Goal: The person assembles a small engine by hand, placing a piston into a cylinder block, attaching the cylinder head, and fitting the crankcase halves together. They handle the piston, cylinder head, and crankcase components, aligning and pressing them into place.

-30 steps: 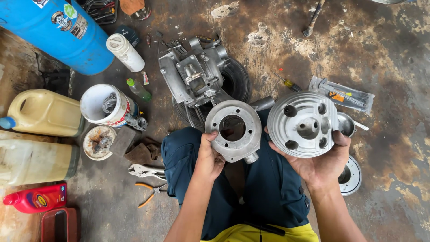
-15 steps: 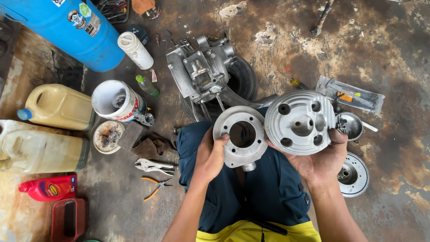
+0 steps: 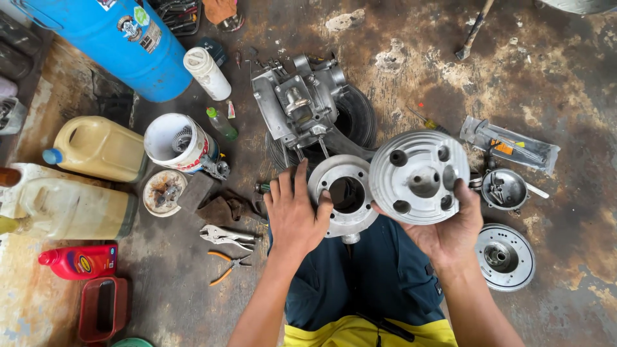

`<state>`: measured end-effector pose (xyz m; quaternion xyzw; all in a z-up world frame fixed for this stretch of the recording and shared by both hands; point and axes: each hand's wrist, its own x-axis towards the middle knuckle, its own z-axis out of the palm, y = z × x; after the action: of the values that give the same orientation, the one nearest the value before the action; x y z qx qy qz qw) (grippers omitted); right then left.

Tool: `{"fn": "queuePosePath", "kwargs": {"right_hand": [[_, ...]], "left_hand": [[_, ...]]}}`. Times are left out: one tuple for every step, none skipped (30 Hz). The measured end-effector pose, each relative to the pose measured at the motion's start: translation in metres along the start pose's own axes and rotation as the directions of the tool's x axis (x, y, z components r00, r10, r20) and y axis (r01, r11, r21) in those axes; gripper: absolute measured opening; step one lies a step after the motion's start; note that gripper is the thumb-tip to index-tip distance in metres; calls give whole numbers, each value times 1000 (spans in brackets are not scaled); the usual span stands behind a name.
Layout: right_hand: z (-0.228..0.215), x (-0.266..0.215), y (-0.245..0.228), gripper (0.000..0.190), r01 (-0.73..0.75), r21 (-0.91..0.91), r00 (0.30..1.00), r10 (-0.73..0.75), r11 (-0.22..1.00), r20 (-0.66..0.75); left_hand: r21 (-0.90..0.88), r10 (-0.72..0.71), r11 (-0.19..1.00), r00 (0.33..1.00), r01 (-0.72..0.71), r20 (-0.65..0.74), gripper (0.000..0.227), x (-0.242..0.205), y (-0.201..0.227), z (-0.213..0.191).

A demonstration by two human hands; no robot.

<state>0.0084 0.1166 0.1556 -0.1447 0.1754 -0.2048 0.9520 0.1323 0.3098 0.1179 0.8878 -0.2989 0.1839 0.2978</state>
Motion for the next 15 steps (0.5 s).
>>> {"fn": "queuePosePath", "kwargs": {"right_hand": [[3, -1, 3, 62, 5, 2, 1000, -5, 1000, 4], [7, -3, 6, 61, -19, 2, 1000, 19, 1000, 3], [9, -5, 9, 60, -43, 0, 999, 43, 999, -1], [11, -4, 11, 60, -39, 1, 999, 39, 999, 1], [12, -4, 14, 60, -61, 3, 998, 61, 998, -1], [13, -4, 17, 61, -84, 6, 996, 84, 996, -3], [11, -6, 19, 61, -88, 6, 996, 88, 996, -4], [8, -7, 21, 61, -91, -11, 996, 91, 996, -7], [6, -7, 22, 62, -90, -29, 996, 90, 995, -6], [-1, -6, 23, 62, -90, -31, 996, 90, 995, -1], [-9, -6, 22, 62, -91, -65, 996, 90, 994, -18], [-17, -7, 22, 63, -91, -100, 995, 88, 991, -35], [-35, -3, 21, 63, -91, -100, 996, 88, 991, -35], [-53, 1, 20, 65, -95, -160, 995, 89, 983, -42], [-71, 5, 19, 66, -98, -220, 995, 90, 971, -48]], "left_hand": [[0, 6, 1000, 1000, -6, -3, 61, 0, 1, -1], [-64, 1, 998, 1000, 0, 16, 62, -1, 2, -2], [-128, -4, 992, 999, 9, 37, 62, -2, 4, -2], [-130, 0, 992, 999, 5, 35, 62, -1, 6, -2], [-161, 21, 987, 999, -16, 26, 65, -1, 8, -3], [-192, 41, 981, 999, -37, 16, 69, -2, 9, -4], [-189, 38, 981, 999, -34, 17, 69, -2, 9, -4], [-310, 34, 951, 999, -20, 41, 63, -2, 8, -4], [-427, 36, 904, 998, -7, 59, 58, 0, 8, -3], [-426, 36, 905, 998, -10, 54, 58, 2, 5, 0], [-536, 38, 844, 998, -6, 49, 54, 3, 3, 3], [-638, 39, 770, 998, -2, 44, 50, 3, 2, 6], [-638, 40, 770, 998, -3, 43, 50, 4, 0, 7], [-682, 27, 732, 999, 9, 42, 49, 4, -1, 9], [-723, 14, 691, 999, 20, 41, 47, 4, -2, 10]]}}
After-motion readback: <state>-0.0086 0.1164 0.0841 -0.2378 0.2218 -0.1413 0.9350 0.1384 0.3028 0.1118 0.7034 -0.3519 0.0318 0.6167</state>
